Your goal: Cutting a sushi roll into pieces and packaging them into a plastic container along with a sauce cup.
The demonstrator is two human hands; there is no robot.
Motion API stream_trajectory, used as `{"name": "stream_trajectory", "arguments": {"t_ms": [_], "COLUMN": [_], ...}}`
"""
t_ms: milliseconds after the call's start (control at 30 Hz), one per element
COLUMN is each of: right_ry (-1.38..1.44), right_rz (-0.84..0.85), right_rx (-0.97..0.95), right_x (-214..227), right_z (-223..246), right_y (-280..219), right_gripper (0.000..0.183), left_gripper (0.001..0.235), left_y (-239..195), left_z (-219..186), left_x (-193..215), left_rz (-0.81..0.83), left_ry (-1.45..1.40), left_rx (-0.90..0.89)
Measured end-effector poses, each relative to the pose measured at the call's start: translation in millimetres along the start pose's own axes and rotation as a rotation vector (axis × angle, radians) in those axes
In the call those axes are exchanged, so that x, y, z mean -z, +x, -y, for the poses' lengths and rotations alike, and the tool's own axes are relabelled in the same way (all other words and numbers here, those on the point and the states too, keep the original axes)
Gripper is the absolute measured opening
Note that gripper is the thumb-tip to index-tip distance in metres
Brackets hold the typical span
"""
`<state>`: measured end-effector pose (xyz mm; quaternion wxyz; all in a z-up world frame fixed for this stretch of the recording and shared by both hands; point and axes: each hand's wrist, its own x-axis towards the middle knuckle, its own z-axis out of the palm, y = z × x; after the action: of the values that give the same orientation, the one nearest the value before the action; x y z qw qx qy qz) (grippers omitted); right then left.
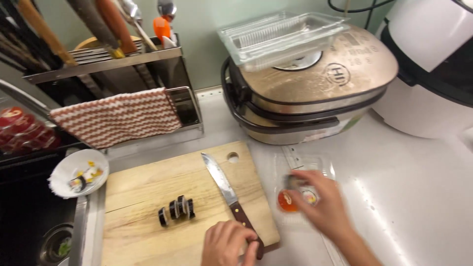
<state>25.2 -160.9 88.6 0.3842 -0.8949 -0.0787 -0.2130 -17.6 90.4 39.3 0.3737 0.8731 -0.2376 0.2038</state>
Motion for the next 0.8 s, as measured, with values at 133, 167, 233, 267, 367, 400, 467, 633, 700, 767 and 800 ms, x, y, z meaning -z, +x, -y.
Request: {"name": "stream_trajectory", "arguments": {"t_ms": [133,167,233,267,367,400,467,633,700,767,800], "right_ry": [-0.241,-0.279,-0.315,-0.365,-0.447,-0.484,-0.497,-0.532,-0.498,-0.497,-0.498], "right_rz": [0.025,0.059,0.093,0.104,0.096,0.080,0.073,0.039,0.009,-0.006,-0.022], "right_rx": [-0.403,-0.432,-0.463,-0.426,-0.330,-0.269,-0.284,-0.295,-0.321,-0.314,-0.309], "right_x": [33,35,32,28,20,19,15,6,3,1,0], "right_z": [-50,-55,-66,-71,-77,-77,-83,-89,-87,-85,-85], "right_y": [-39,-45,-55,-59,-67,-69,-73,-81,-82,-82,-83], "right_gripper": [0.050,0.050,0.051,0.044,0.036,0.036,0.036,0.038,0.043,0.040,0.038], "left_gripper": [0.022,0.027,0.032,0.031,0.034,0.036,0.035,0.033,0.031,0.030,0.030], "left_y": [12,12,10,9,2,-1,-5,-8,-8,-7,-7], "left_z": [-14,-17,-20,-21,-19,-18,-14,-13,-13,-15,-15], "left_x": [-28,-38,-54,-61,-72,-76,-79,-82,-83,-81,-80], "left_rz": [0.221,0.250,0.281,0.286,0.313,0.332,0.347,0.364,0.379,0.380,0.381], "left_ry": [-0.106,-0.076,-0.046,-0.031,0.004,0.020,0.021,0.016,0.015,0.020,0.023], "left_rx": [-0.131,-0.211,-0.291,-0.309,-0.320,-0.313,-0.307,-0.298,-0.281,-0.281,-0.283]}}
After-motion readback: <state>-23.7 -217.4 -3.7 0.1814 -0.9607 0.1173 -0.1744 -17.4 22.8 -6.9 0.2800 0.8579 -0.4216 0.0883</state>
